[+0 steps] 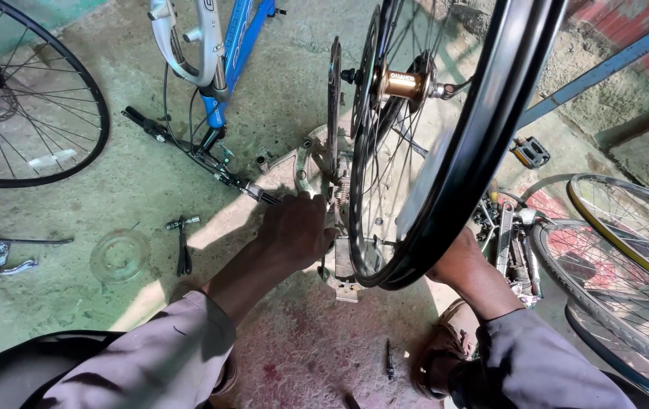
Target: The person is sitting on the floor in a workshop, using a spoke wrench to tighten the nipples on a bicycle wheel mounted on a truing stand. They rotate the wheel and adjust the spokes to true the rim.
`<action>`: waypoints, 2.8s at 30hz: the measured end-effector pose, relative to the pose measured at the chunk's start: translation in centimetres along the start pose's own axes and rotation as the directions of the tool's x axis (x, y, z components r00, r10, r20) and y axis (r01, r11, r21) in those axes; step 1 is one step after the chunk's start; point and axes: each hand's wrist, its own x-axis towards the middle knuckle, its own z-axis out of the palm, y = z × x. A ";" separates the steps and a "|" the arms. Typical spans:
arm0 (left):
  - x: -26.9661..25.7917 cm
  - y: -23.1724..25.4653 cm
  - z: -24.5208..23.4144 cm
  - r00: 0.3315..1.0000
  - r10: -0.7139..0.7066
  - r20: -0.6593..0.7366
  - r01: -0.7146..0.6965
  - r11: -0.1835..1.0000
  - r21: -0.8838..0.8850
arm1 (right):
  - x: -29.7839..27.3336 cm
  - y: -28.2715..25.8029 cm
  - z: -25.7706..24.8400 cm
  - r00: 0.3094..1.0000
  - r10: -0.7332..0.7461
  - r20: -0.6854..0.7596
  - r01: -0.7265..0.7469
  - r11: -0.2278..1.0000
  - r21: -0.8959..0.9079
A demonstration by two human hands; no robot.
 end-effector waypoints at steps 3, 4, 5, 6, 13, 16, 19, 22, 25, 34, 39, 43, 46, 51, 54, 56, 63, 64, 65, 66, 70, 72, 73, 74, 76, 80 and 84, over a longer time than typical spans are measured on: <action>-0.1 0.1 0.0 0.997 -0.014 -0.080 0.014 1.000 0.001 | -0.6 0.3 0.2 1.000 0.005 0.004 -0.004 0.999 -0.033; 0.0 0.1 0.4 0.997 -0.015 -0.080 0.015 1.000 0.000 | -0.8 0.6 0.1 1.000 0.004 0.005 -0.004 0.999 -0.034; 0.1 0.1 0.6 0.991 -0.024 -0.133 0.030 0.999 0.042 | -1.0 0.7 0.2 1.000 0.004 0.008 -0.004 0.999 -0.047; 0.1 0.0 0.9 0.982 -0.030 -0.185 0.046 0.995 0.084 | -1.2 0.9 0.2 1.000 0.005 0.011 -0.004 0.998 -0.060; -1.5 1.5 -2.5 0.983 -0.135 -0.124 0.127 0.989 -0.069 | -1.1 0.9 0.3 1.000 0.002 0.025 0.001 0.994 -0.112; -2.2 1.9 -3.3 0.975 -0.132 -0.178 0.124 0.991 -0.057 | -1.2 0.9 0.5 0.999 0.000 0.033 0.005 0.990 -0.139; -2.7 2.2 -4.0 0.977 -0.115 -0.178 0.105 0.992 -0.065 | -1.2 0.9 0.6 0.999 -0.002 0.041 0.009 0.986 -0.167; -2.8 2.1 -4.4 0.975 -0.128 -0.183 0.106 0.987 -0.125 | -1.1 1.0 0.8 0.999 -0.003 0.046 0.012 0.981 -0.192; -2.3 2.2 -4.3 0.971 -0.101 -0.219 0.006 0.918 -0.396 | -1.3 1.4 0.6 0.999 0.015 0.034 -0.007 0.975 -0.220; -0.9 4.4 -6.3 0.968 -0.241 -0.071 0.063 0.507 -0.860 | -0.6 2.5 0.4 0.998 0.047 0.031 -0.035 0.954 -0.299; 0.3 4.0 -6.6 0.977 -0.211 -0.019 0.058 0.353 -0.934 | 0.3 2.4 0.2 0.999 0.046 0.013 -0.038 0.932 -0.360; -0.2 4.1 -7.1 0.989 -0.143 -0.044 0.006 0.333 -0.943 | 0.0 2.7 0.1 1.000 0.024 -0.017 -0.028 0.918 -0.395; -0.1 4.1 -6.7 0.995 -0.090 -0.046 -0.010 0.369 -0.929 | -0.2 2.5 0.3 1.000 0.016 -0.021 -0.024 0.908 -0.418; 3.2 1.5 3.1 0.641 0.320 -0.698 -0.558 0.818 -0.137 | -0.4 1.0 0.2 0.997 -0.036 -0.066 0.000 0.875 -0.484; 0.4 5.1 -4.7 0.965 -0.146 -0.216 -0.098 0.564 -0.820 | -1.2 0.4 0.0 0.993 -0.057 -0.102 -0.003 0.858 -0.513; 0.5 5.0 -3.8 0.964 -0.162 -0.211 -0.118 0.452 -0.884 | -0.7 0.5 0.2 0.990 -0.100 -0.096 0.031 0.836 -0.548; 0.5 4.9 -1.5 0.954 -0.240 -0.181 -0.034 0.511 -0.859 | -3.5 -4.8 -0.5 0.899 -0.294 -0.325 0.201 0.935 -0.291; 1.3 4.9 -0.9 0.952 -0.239 -0.191 -0.042 0.517 -0.855 | -2.8 -4.8 -1.0 0.894 -0.303 -0.331 0.209 0.934 -0.291; 1.3 4.9 0.1 0.971 -0.208 -0.119 -0.033 0.378 -0.925 | -2.6 -4.6 -1.0 0.917 -0.192 -0.350 0.121 0.969 -0.216; 1.3 4.9 1.3 0.985 -0.167 -0.053 -0.013 0.229 -0.973 | -2.3 -4.4 -0.9 0.930 -0.078 -0.360 0.030 0.990 -0.139; -1.1 4.1 1.0 0.992 -0.123 0.020 0.044 0.197 -0.979 | -2.9 -3.8 0.3 0.944 -0.063 -0.324 0.040 0.996 -0.076; 0.5 2.5 5.0 0.994 -0.028 0.109 0.101 -0.191 -0.976 | -2.4 -4.0 0.3 0.951 -0.049 -0.305 0.060 0.998 0.025; -1.1 2.6 3.4 0.994 -0.033 0.103 0.095 -0.191 -0.977 | -2.5 -4.1 0.6 0.951 -0.057 -0.303 0.066 0.998 0.022; -2.6 2.7 1.8 0.998 -0.069 -0.001 -0.004 -0.036 -0.999 | -2.6 -4.2 0.8 0.956 -0.043 -0.290 0.069 0.994 0.080; -5.4 2.8 -1.3 0.990 -0.084 -0.116 -0.105 0.128 -0.986 | -2.7 -4.5 1.0 0.958 -0.034 -0.285 0.076 0.987 0.139; -10.6 5.4 -8.4 0.987 -0.161 -0.028 -0.023 0.036 -0.999 | -2.5 -5.2 0.2 0.962 -0.003 -0.272 0.091 0.946 0.310; -14.0 5.6 -11.5 0.982 -0.187 0.012 0.009 -0.017 -1.000 | -5.2 -7.8 -1.9 0.932 -0.090 -0.350 0.288 0.771 0.568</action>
